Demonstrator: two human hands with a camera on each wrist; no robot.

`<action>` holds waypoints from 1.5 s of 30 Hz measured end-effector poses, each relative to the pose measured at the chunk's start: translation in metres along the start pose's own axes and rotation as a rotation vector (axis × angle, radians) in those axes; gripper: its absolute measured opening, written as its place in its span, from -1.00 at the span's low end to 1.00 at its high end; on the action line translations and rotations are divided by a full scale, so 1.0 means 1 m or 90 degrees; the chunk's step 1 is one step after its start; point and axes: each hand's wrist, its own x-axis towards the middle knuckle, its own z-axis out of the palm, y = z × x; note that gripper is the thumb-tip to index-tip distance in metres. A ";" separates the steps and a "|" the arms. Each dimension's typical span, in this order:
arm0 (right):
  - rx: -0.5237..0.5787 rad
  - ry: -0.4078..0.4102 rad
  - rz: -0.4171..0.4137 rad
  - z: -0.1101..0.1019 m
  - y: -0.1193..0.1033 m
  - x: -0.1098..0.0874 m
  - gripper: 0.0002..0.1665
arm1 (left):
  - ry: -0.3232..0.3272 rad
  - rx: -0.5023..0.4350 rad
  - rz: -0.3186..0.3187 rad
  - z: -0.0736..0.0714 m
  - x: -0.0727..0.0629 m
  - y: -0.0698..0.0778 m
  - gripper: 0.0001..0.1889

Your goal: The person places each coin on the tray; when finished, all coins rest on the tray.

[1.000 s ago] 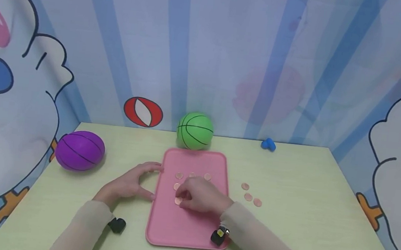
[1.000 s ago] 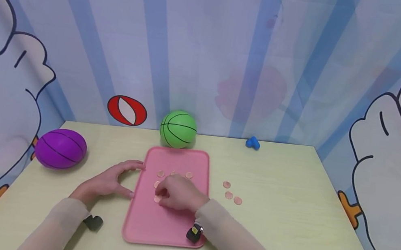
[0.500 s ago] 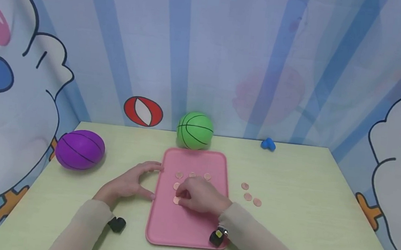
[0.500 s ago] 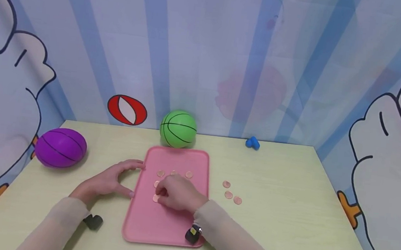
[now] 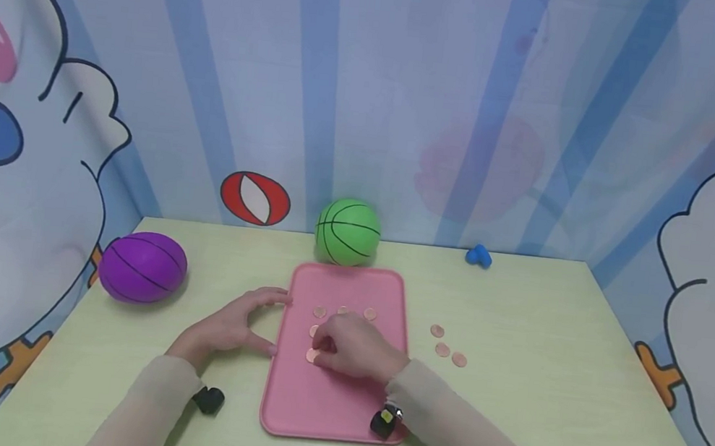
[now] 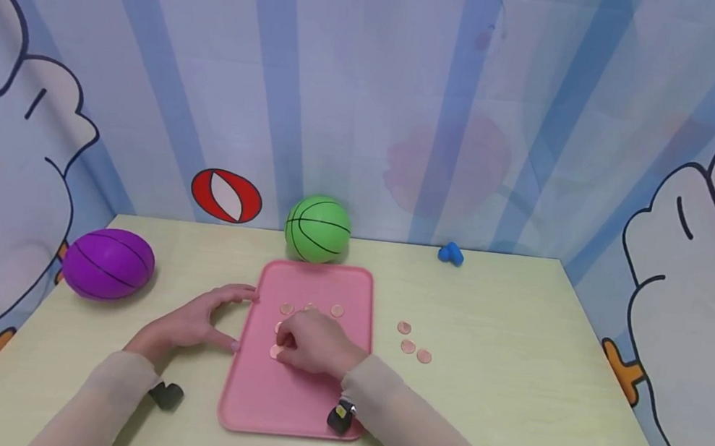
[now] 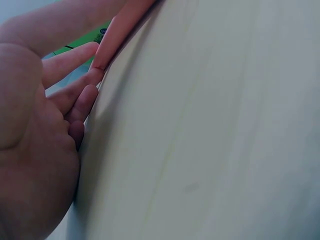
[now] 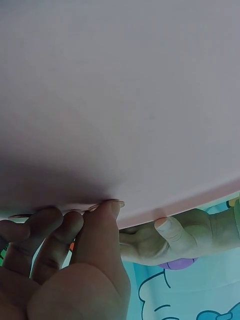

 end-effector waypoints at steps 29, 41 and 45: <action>0.116 0.034 0.032 -0.057 0.062 -0.045 -0.82 | 0.007 0.002 -0.017 0.001 0.000 0.002 -0.04; 0.180 0.012 0.216 -0.086 0.110 -0.084 -0.78 | 0.005 -0.001 0.002 0.001 0.000 -0.001 -0.06; 0.240 -0.007 0.250 -0.092 0.127 -0.095 -0.78 | 0.006 -0.003 0.002 0.001 0.001 -0.002 -0.06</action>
